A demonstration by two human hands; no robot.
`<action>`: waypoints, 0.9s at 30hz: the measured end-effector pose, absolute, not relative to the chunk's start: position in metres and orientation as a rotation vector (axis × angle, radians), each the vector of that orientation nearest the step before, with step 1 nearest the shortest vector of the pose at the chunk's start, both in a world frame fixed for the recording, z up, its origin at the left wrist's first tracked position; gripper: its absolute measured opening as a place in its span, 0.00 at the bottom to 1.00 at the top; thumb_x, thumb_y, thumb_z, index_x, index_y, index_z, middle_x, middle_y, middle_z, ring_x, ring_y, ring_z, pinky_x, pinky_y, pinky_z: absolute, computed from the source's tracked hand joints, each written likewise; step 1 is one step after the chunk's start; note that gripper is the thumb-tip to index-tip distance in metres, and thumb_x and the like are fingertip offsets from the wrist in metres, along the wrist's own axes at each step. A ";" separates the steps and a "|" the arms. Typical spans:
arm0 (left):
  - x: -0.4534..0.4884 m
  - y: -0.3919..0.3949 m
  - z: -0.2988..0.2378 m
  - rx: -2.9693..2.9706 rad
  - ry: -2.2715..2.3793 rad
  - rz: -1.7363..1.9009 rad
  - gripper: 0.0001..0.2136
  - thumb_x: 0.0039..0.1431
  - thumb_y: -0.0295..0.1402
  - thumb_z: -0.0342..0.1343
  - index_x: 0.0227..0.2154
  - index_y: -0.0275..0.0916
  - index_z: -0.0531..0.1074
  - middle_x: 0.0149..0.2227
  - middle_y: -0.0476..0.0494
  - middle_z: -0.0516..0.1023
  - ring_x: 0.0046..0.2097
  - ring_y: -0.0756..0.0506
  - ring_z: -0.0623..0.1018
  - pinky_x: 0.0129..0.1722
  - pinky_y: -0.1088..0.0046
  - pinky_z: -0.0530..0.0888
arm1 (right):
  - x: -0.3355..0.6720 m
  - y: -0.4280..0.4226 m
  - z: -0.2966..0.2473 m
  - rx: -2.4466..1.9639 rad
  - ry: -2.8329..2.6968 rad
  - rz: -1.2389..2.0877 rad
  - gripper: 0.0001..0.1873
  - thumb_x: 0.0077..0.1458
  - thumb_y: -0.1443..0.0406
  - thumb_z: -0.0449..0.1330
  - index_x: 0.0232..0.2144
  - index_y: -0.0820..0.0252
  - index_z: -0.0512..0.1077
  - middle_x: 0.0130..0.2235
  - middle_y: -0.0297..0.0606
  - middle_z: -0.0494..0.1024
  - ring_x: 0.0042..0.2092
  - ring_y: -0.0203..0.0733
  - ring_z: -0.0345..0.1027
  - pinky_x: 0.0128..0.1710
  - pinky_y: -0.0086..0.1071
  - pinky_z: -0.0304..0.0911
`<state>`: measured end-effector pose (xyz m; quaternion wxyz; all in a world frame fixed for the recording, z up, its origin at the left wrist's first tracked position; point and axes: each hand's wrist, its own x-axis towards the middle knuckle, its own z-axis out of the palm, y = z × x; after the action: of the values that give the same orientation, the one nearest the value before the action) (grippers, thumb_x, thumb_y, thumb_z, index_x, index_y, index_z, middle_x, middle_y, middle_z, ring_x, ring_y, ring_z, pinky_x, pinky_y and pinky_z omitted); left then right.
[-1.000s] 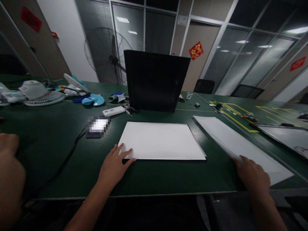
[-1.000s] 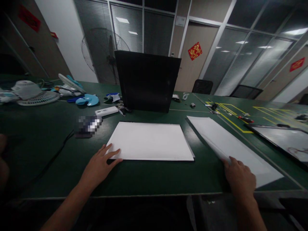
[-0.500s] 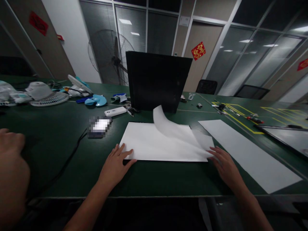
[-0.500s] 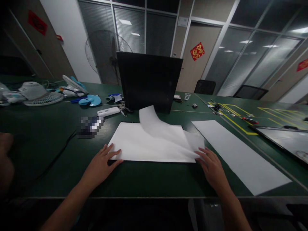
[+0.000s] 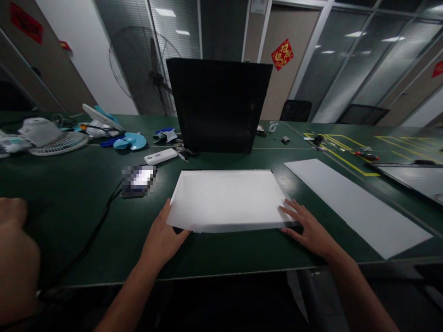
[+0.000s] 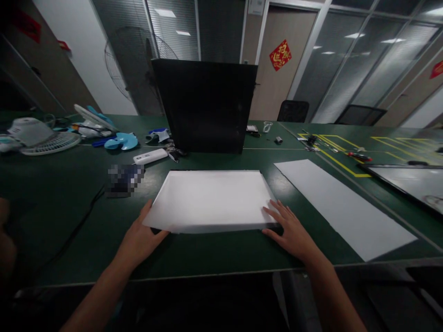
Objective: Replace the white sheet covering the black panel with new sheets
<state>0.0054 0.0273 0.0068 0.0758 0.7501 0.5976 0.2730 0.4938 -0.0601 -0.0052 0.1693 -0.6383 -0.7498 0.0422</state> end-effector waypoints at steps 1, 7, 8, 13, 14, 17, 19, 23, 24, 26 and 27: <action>0.006 0.027 0.008 2.196 1.804 0.830 0.46 0.57 0.51 0.62 0.73 0.37 0.52 0.74 0.28 0.56 0.70 0.27 0.67 0.67 0.46 0.68 | 0.493 -0.060 -0.006 -1.816 -2.115 0.124 0.36 0.65 0.45 0.58 0.70 0.46 0.64 0.75 0.39 0.52 0.75 0.57 0.43 0.73 0.61 0.44; 0.006 0.019 0.019 2.231 1.755 0.946 0.52 0.52 0.48 0.69 0.74 0.44 0.48 0.76 0.31 0.53 0.74 0.28 0.59 0.69 0.43 0.65 | 0.491 -0.056 -0.007 -1.805 -2.075 0.148 0.32 0.70 0.49 0.52 0.71 0.47 0.62 0.75 0.39 0.53 0.75 0.53 0.45 0.74 0.60 0.44; 0.006 0.018 0.020 2.258 1.738 0.967 0.51 0.51 0.47 0.70 0.74 0.47 0.49 0.76 0.33 0.51 0.74 0.28 0.58 0.69 0.42 0.65 | 0.491 -0.056 -0.007 -1.801 -2.079 0.147 0.32 0.70 0.49 0.52 0.71 0.47 0.61 0.75 0.39 0.54 0.75 0.53 0.45 0.74 0.60 0.44; 0.010 0.011 0.026 2.290 1.667 1.152 0.51 0.49 0.47 0.73 0.73 0.53 0.52 0.77 0.38 0.50 0.74 0.27 0.58 0.68 0.41 0.66 | 0.492 -0.055 -0.008 -1.817 -2.095 0.125 0.31 0.70 0.49 0.52 0.71 0.47 0.62 0.74 0.39 0.57 0.75 0.52 0.47 0.74 0.61 0.44; 0.010 0.010 0.027 2.287 1.644 1.213 0.51 0.49 0.47 0.73 0.72 0.52 0.52 0.76 0.37 0.52 0.74 0.27 0.58 0.68 0.41 0.66 | 0.491 -0.055 -0.008 -1.822 -2.096 0.120 0.31 0.70 0.49 0.52 0.71 0.47 0.62 0.74 0.38 0.57 0.74 0.52 0.48 0.74 0.60 0.44; 0.011 0.009 0.029 2.213 1.581 1.397 0.50 0.50 0.48 0.73 0.72 0.49 0.53 0.73 0.36 0.60 0.70 0.29 0.66 0.67 0.43 0.68 | 0.491 -0.055 -0.009 -1.826 -2.092 0.110 0.31 0.70 0.49 0.52 0.70 0.46 0.63 0.74 0.38 0.56 0.74 0.52 0.50 0.74 0.60 0.45; 0.010 0.010 0.029 2.116 1.578 1.445 0.48 0.51 0.48 0.72 0.72 0.48 0.53 0.71 0.36 0.63 0.65 0.30 0.73 0.64 0.44 0.73 | 0.490 -0.055 -0.009 -1.830 -2.090 0.111 0.31 0.70 0.48 0.52 0.70 0.47 0.63 0.74 0.38 0.56 0.74 0.52 0.50 0.74 0.60 0.45; 0.007 0.014 0.025 2.034 1.655 1.393 0.39 0.56 0.46 0.68 0.67 0.46 0.60 0.69 0.35 0.66 0.65 0.29 0.73 0.60 0.44 0.75 | 0.489 -0.056 -0.009 -1.841 -2.071 0.116 0.31 0.70 0.48 0.52 0.70 0.46 0.64 0.74 0.38 0.58 0.73 0.51 0.52 0.74 0.58 0.46; 0.007 0.015 0.024 2.049 1.653 1.394 0.36 0.57 0.46 0.68 0.66 0.45 0.63 0.69 0.34 0.66 0.66 0.29 0.72 0.60 0.44 0.75 | 0.489 -0.056 -0.008 -1.840 -2.068 0.118 0.31 0.70 0.48 0.52 0.70 0.46 0.64 0.74 0.38 0.58 0.73 0.51 0.52 0.74 0.58 0.46; 0.007 0.017 0.022 2.112 1.618 1.409 0.32 0.59 0.44 0.66 0.63 0.43 0.65 0.69 0.34 0.66 0.67 0.30 0.70 0.62 0.45 0.74 | 0.488 -0.056 -0.008 -1.841 -2.064 0.119 0.31 0.69 0.48 0.52 0.69 0.46 0.65 0.73 0.38 0.58 0.73 0.52 0.52 0.74 0.58 0.46; 0.007 0.017 0.022 2.151 1.600 1.413 0.31 0.60 0.43 0.65 0.63 0.42 0.65 0.69 0.33 0.66 0.68 0.30 0.69 0.63 0.45 0.73 | 0.488 -0.056 -0.008 -1.844 -2.065 0.121 0.31 0.69 0.48 0.52 0.69 0.46 0.65 0.74 0.38 0.58 0.73 0.52 0.52 0.74 0.58 0.46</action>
<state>0.0072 0.0170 0.0220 0.0555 0.7086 0.5273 0.4656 0.4879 -0.0563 -0.0084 0.1843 -0.6541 -0.7324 0.0428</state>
